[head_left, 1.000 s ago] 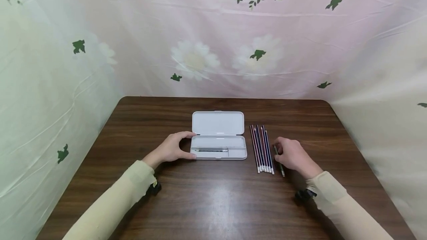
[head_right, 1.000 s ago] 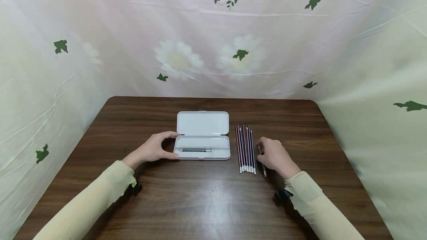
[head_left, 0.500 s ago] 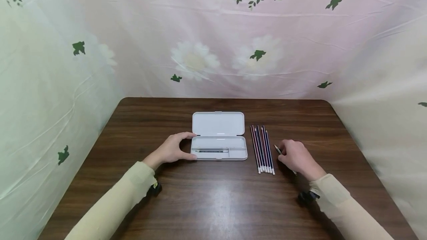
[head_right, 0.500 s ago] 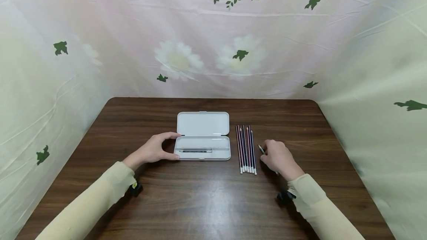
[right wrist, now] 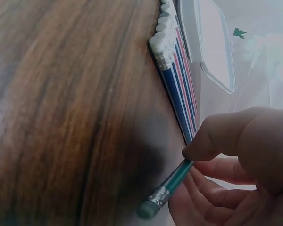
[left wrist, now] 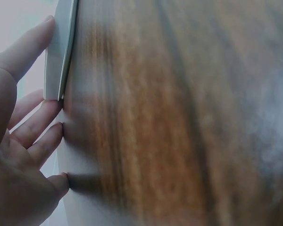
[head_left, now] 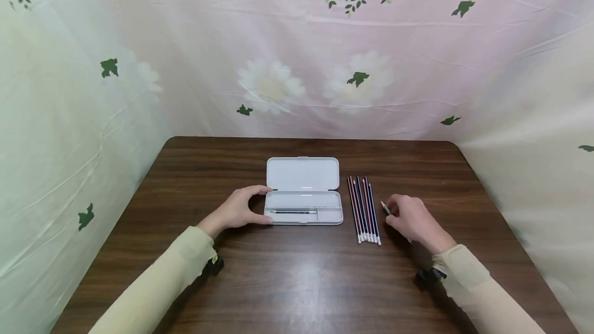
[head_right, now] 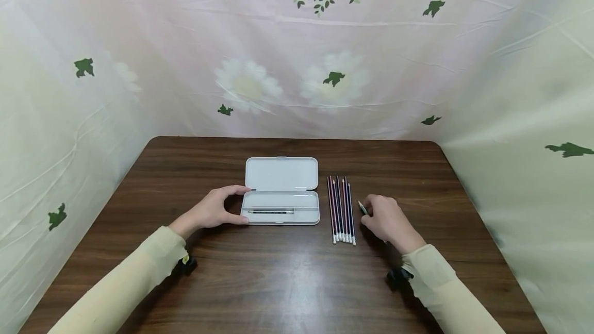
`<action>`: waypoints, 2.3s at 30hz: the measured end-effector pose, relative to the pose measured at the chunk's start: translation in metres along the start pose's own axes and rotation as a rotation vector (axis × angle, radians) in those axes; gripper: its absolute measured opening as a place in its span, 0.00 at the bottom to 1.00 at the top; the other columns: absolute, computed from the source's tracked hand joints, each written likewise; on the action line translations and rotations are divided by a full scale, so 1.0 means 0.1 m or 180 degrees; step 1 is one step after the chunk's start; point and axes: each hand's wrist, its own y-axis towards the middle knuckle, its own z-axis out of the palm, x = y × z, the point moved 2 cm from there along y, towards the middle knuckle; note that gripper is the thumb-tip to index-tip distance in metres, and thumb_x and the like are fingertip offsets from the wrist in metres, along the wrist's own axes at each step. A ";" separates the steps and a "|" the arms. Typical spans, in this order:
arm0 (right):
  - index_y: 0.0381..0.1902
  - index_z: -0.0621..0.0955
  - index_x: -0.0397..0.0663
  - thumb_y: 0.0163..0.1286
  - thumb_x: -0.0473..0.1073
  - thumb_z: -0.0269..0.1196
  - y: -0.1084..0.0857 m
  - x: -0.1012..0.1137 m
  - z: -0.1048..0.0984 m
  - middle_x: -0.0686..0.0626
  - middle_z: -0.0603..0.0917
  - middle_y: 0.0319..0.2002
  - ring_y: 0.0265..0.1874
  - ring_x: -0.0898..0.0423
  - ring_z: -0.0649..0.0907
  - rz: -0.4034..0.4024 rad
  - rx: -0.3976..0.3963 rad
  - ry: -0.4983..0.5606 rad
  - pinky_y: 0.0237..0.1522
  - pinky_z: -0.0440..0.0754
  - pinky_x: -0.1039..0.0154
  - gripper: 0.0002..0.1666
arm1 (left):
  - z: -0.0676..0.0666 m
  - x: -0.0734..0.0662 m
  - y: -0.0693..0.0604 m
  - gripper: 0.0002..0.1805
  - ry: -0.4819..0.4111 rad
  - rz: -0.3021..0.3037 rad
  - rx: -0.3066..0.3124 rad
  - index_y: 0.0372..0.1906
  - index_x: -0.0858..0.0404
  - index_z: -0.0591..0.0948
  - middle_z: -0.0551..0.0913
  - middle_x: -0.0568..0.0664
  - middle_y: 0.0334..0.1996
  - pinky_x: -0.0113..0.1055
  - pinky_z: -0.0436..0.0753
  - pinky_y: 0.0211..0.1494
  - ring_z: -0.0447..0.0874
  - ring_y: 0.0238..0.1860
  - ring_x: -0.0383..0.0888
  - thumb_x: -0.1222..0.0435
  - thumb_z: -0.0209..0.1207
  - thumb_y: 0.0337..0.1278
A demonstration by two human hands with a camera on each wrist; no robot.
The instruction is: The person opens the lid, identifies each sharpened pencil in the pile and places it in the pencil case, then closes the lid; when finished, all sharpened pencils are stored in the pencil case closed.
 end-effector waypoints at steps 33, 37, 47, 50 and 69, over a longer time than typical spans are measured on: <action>0.48 0.90 0.45 0.69 0.31 0.66 0.35 1.17 0.24 0.50 0.88 0.39 0.37 0.58 0.85 -0.1662 -0.0069 0.0379 0.41 0.84 0.61 0.12 | 0.01 0.02 0.00 0.47 -0.0075 -0.0015 -0.0027 0.73 0.52 0.76 0.78 0.49 0.70 0.54 0.68 0.77 0.71 0.74 0.50 0.44 0.81 0.46; 0.48 0.89 0.43 0.71 0.31 0.67 0.39 1.37 0.35 0.49 0.88 0.40 0.39 0.57 0.87 -0.1742 0.0038 0.0364 0.43 0.86 0.61 0.10 | 0.01 0.02 0.00 0.47 -0.0088 -0.0021 -0.0027 0.73 0.52 0.76 0.79 0.49 0.69 0.54 0.68 0.77 0.71 0.73 0.50 0.45 0.81 0.46; 0.41 0.90 0.44 0.65 0.28 0.69 0.49 1.70 0.63 0.51 0.89 0.38 0.41 0.56 0.86 -0.1898 0.0056 0.0211 0.47 0.85 0.58 0.09 | 0.01 0.01 0.01 0.46 -0.0094 -0.0053 -0.0016 0.73 0.51 0.76 0.79 0.49 0.70 0.54 0.68 0.77 0.71 0.73 0.50 0.45 0.81 0.47; 0.41 0.90 0.44 0.65 0.28 0.69 0.49 1.77 0.69 0.50 0.89 0.37 0.40 0.56 0.86 -0.1950 0.0083 0.0205 0.46 0.85 0.58 0.10 | 0.01 0.01 0.00 0.46 -0.0094 -0.0043 -0.0017 0.72 0.51 0.76 0.79 0.49 0.69 0.54 0.68 0.77 0.72 0.73 0.50 0.45 0.81 0.47; 0.44 0.89 0.43 0.68 0.32 0.71 0.47 1.80 0.71 0.50 0.88 0.39 0.41 0.56 0.87 -0.1954 -0.0021 0.0380 0.46 0.86 0.59 0.07 | 0.00 0.00 -0.01 0.46 -0.0042 0.0015 -0.0046 0.72 0.52 0.77 0.80 0.48 0.68 0.53 0.69 0.76 0.74 0.71 0.48 0.45 0.81 0.46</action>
